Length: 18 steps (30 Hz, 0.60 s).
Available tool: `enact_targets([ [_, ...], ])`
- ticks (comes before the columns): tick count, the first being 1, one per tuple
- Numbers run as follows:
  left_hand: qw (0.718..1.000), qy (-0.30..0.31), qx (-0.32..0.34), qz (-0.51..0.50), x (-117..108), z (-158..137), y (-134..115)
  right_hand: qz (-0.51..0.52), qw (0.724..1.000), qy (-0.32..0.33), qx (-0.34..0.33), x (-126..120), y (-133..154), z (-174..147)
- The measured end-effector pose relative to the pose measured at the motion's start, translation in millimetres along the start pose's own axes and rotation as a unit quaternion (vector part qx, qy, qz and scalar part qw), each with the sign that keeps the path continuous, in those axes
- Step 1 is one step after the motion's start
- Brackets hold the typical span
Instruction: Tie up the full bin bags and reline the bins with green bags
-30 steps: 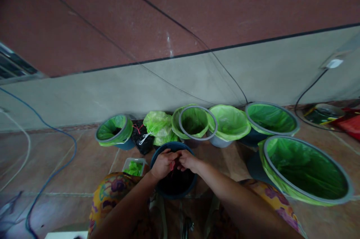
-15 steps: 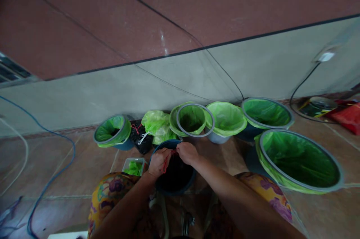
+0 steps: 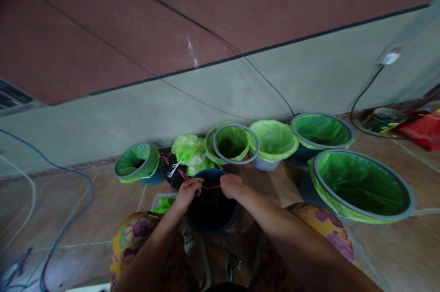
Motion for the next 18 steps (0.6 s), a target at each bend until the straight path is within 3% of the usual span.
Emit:
enact_targets([
  [3,0.983,0.036,-0.032,-0.179,16,-1,1,0.028,0.999,0.000,-0.018,-8,7,-3],
  [6,0.974,0.063,-0.028,-0.216,25,-3,-1,0.092,0.994,0.031,-0.056,-13,13,-7],
  [14,0.978,0.167,0.081,-0.096,40,-8,-14,0.299,0.936,0.076,-0.168,-20,34,-11],
  [16,0.980,0.159,0.106,-0.051,41,-7,-14,0.348,0.921,0.047,-0.169,-25,34,-8],
  [18,0.982,0.148,0.113,-0.020,41,-6,-12,0.396,0.909,-0.019,-0.130,-32,25,-1],
])
Point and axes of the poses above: each hand's wrist, its own z-axis towards the middle knuckle, its own x-axis out of the palm, y = z × x, the point moved 8 cm from there along z, towards the middle knuckle, and after that the axes turned 2 degrees about y, right-handed, at the moved point
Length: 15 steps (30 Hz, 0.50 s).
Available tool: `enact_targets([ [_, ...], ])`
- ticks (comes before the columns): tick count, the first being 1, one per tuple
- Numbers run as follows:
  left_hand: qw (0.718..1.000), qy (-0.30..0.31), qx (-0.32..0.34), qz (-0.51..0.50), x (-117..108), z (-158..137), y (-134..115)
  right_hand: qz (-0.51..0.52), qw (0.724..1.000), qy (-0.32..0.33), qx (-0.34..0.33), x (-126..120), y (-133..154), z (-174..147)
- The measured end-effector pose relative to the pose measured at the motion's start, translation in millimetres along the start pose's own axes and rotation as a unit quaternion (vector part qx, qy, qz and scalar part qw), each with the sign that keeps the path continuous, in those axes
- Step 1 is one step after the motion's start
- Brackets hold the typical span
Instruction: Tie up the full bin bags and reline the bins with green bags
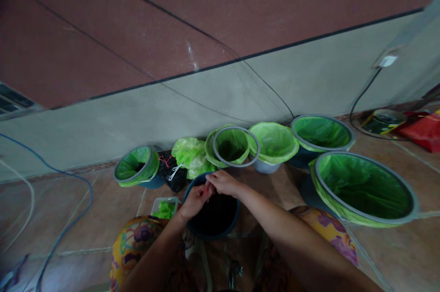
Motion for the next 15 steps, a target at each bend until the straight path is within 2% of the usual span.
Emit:
enact_targets([
  [2,1.000,-0.004,-0.003,0.013,0,1,2,0.011,0.998,-0.067,0.017,-8,-8,3],
  [3,1.000,0.000,0.000,0.015,0,1,2,0.007,0.997,-0.068,0.023,-6,-12,4],
  [6,0.999,0.025,0.022,0.018,3,1,-2,-0.022,0.999,0.027,0.028,17,-21,5],
  [8,0.999,0.027,0.028,0.025,3,2,-4,-0.074,0.995,0.062,0.024,28,-23,3],
  [12,1.000,-0.028,0.005,-0.011,-4,3,2,-0.233,0.972,0.013,-0.015,17,-14,1],
  [15,0.994,-0.050,-0.049,-0.086,-7,2,13,-0.279,0.960,-0.009,-0.021,5,-8,2],
])
Point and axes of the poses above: each hand's wrist, its own z-axis towards the middle knuckle, its own x-axis out of the palm, y = z × x, the point moved 8 cm from there along z, towards the middle knuckle, and after that the axes turned 2 degrees about y, right-handed, at the moved point
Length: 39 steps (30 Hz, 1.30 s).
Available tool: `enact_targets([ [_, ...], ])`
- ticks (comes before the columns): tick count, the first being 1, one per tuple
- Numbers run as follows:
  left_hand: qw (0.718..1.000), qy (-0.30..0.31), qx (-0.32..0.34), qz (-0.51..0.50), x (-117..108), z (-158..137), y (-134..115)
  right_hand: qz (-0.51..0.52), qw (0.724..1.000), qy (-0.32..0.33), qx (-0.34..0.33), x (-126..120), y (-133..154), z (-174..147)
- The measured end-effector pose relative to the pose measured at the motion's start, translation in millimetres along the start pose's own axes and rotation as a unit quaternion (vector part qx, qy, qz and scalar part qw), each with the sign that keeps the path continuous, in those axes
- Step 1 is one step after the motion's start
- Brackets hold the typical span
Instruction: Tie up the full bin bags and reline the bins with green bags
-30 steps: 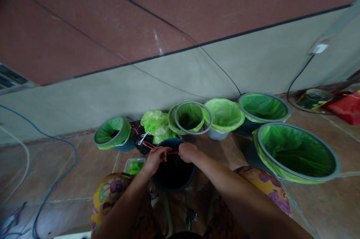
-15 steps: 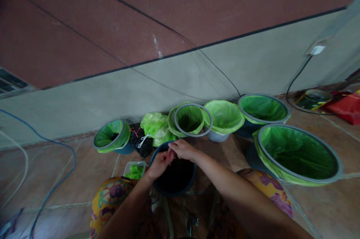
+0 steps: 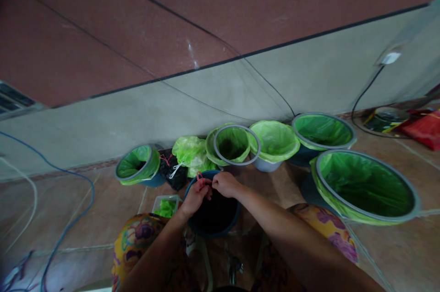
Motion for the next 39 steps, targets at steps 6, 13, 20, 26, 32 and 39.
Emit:
enact_targets([
  [6,0.984,-0.027,-0.106,-0.142,-5,-7,11,0.020,1.000,0.009,0.004,-8,2,-3],
  [13,0.999,-0.033,-0.026,-0.024,-13,-1,4,0.052,0.991,0.101,0.065,14,-2,-11],
  [20,0.955,-0.034,0.108,0.273,-3,-6,-25,0.051,0.998,-0.016,0.019,8,-2,0],
  [26,0.924,-0.110,0.146,0.335,-8,-12,-37,0.224,0.966,0.091,0.095,49,-15,3],
  [32,0.906,-0.179,0.196,0.329,-12,-13,-32,0.297,0.944,0.079,0.124,56,-18,2],
  [39,0.927,-0.178,0.198,0.264,-10,-12,-23,0.284,0.951,0.003,0.125,38,-21,6],
])
Point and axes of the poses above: each hand's wrist, its own z-axis towards the middle knuckle, its own x-axis out of the palm, y = z × x, the point moved 8 cm from there along z, towards the middle knuckle, and after that the axes turned 2 degrees about y, right-handed, at the moved point
